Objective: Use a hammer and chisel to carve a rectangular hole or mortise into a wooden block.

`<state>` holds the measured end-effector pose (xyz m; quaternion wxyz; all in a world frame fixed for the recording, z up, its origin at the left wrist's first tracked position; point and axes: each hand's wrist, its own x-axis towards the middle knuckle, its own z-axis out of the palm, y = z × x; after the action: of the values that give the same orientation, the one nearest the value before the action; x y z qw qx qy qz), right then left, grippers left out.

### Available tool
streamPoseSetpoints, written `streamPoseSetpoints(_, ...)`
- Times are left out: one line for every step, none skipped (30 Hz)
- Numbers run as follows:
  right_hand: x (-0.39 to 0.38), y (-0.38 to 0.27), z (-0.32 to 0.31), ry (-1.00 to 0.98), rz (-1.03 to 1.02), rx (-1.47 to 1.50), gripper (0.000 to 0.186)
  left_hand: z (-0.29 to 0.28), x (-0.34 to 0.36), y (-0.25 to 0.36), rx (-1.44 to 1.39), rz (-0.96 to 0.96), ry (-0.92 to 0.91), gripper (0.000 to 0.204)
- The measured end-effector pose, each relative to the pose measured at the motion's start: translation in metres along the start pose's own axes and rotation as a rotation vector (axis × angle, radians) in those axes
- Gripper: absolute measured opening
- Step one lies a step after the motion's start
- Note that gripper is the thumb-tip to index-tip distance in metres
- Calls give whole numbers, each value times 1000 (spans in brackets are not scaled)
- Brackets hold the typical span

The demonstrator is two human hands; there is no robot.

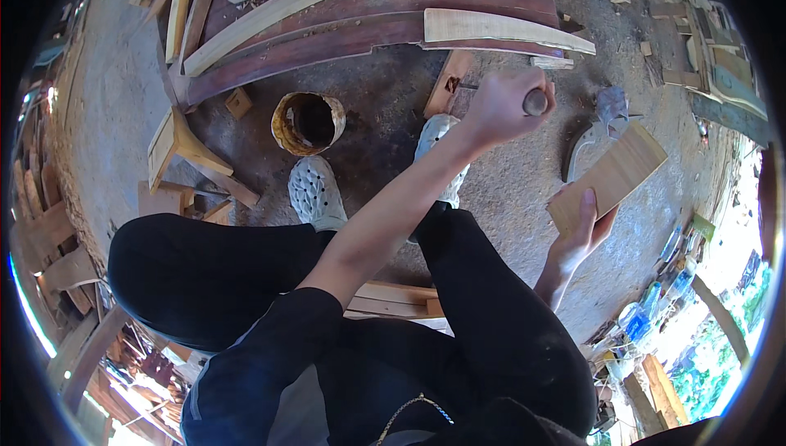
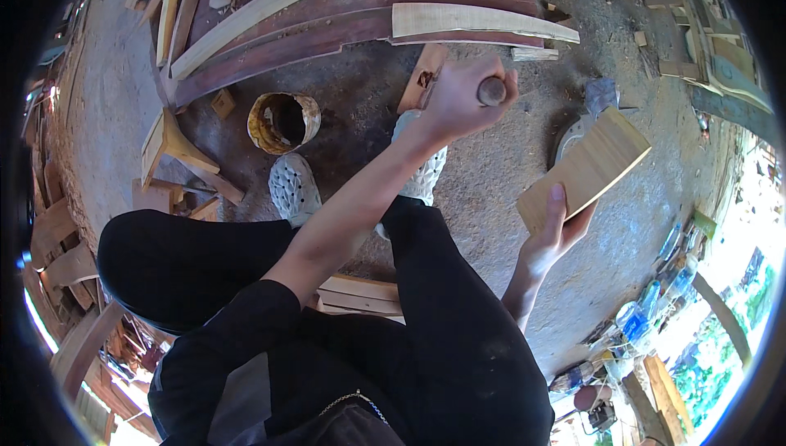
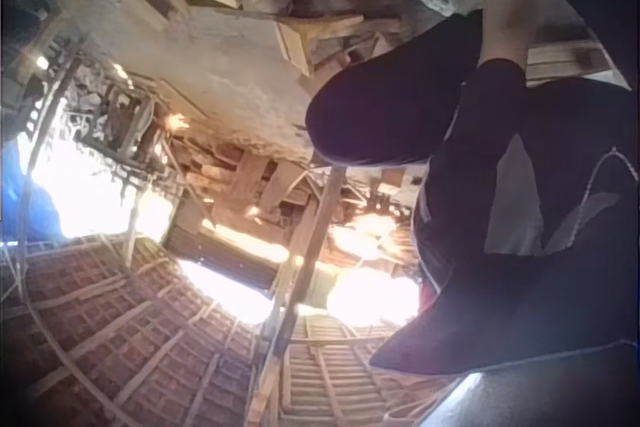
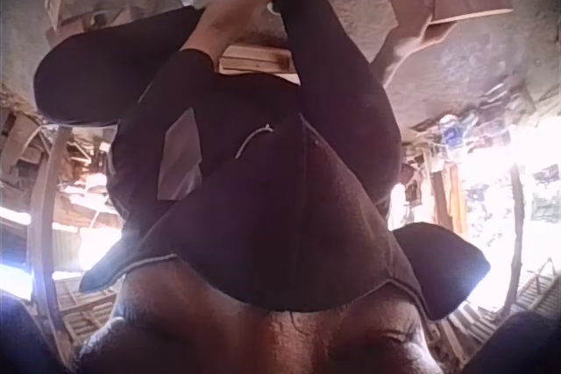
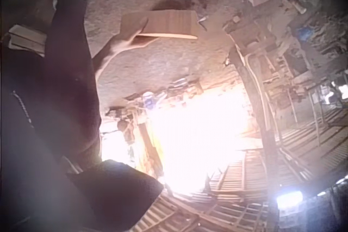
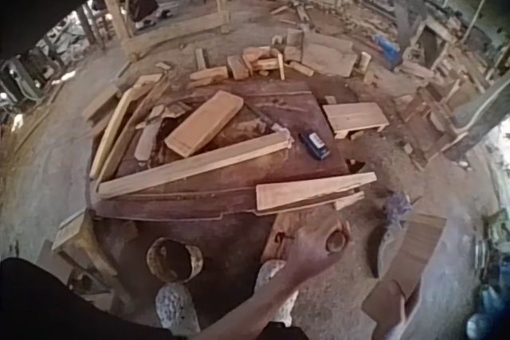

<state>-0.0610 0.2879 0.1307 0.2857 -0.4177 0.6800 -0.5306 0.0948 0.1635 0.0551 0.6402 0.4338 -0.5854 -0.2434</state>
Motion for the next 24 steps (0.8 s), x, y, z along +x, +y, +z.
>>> streamPoseSetpoints(-1,0,-1,-4,0,-5,49,2,-1,1,14,35,-9,29)
streamPoseSetpoints(-1,0,-2,-12,35,0,53,2,-4,1,13,31,-6,29)
streamPoseSetpoints(-1,0,-4,-18,71,5,57,2,-6,1,1,37,-32,28)
streamPoseSetpoints(-2,-1,-5,-25,106,11,61,1,-7,3,-10,44,-59,28)
streamPoseSetpoints(-2,-1,-7,-25,105,7,61,1,-8,4,-12,41,-57,28)
streamPoseSetpoints(-3,-1,-9,-31,133,17,61,1,-8,5,-19,70,-82,27)
streamPoseSetpoints(-2,-2,-9,-40,160,30,61,0,-8,5,-22,100,-106,26)
streamPoseSetpoints(-2,-2,-7,-44,159,30,61,0,-8,4,-20,100,-102,26)
streamPoseSetpoints(-3,-2,-5,-20,138,18,61,0,-8,4,-64,107,-118,26)
streamPoseSetpoints(-3,-2,-3,4,117,6,61,0,-7,3,-107,113,-134,26)
streamPoseSetpoints(-4,-2,-2,-1,117,7,61,-1,-8,3,-104,113,-132,26)
streamPoseSetpoints(-5,-2,-3,-12,158,24,61,-2,-9,3,-61,85,-122,26)
streamPoseSetpoints(-6,-3,-3,-20,198,40,61,-3,-9,3,-21,57,-112,26)
streamPoseSetpoints(-5,-2,0,-23,197,40,61,-4,-9,4,-19,58,-111,26)
streamPoseSetpoints(-4,0,3,-12,116,11,54,-4,-9,4,-23,51,-104,25)
streamPoseSetpoints(-3,1,5,2,34,-22,47,-4,-8,6,-31,43,-97,25)
streamPoseSetpoints(-2,0,5,3,34,-25,47,-4,-7,6,-34,42,-96,25)
streamPoseSetpoints(-2,-1,6,14,22,-41,47,-4,-5,6,-32,39,-79,25)
streamPoseSetpoints(-3,-5,11,21,13,-50,48,-7,-4,3,-21,37,-63,25)
streamPoseSetpoints(-6,-11,16,17,16,-47,48,-9,-2,1,-15,36,-63,25)
streamPoseSetpoints(-9,-20,22,-33,49,-58,47,-12,-1,-1,-30,-51,-29,26)
streamPoseSetpoints(-8,-29,27,-81,80,-71,46,-14,0,-2,-47,-138,7,27)
streamPoseSetpoints(-5,-36,28,-87,80,-71,46,-15,1,-3,-44,-139,12,27)
streamPoseSetpoints(-2,-43,28,-35,-78,-103,47,-17,2,-4,-38,-141,5,27)
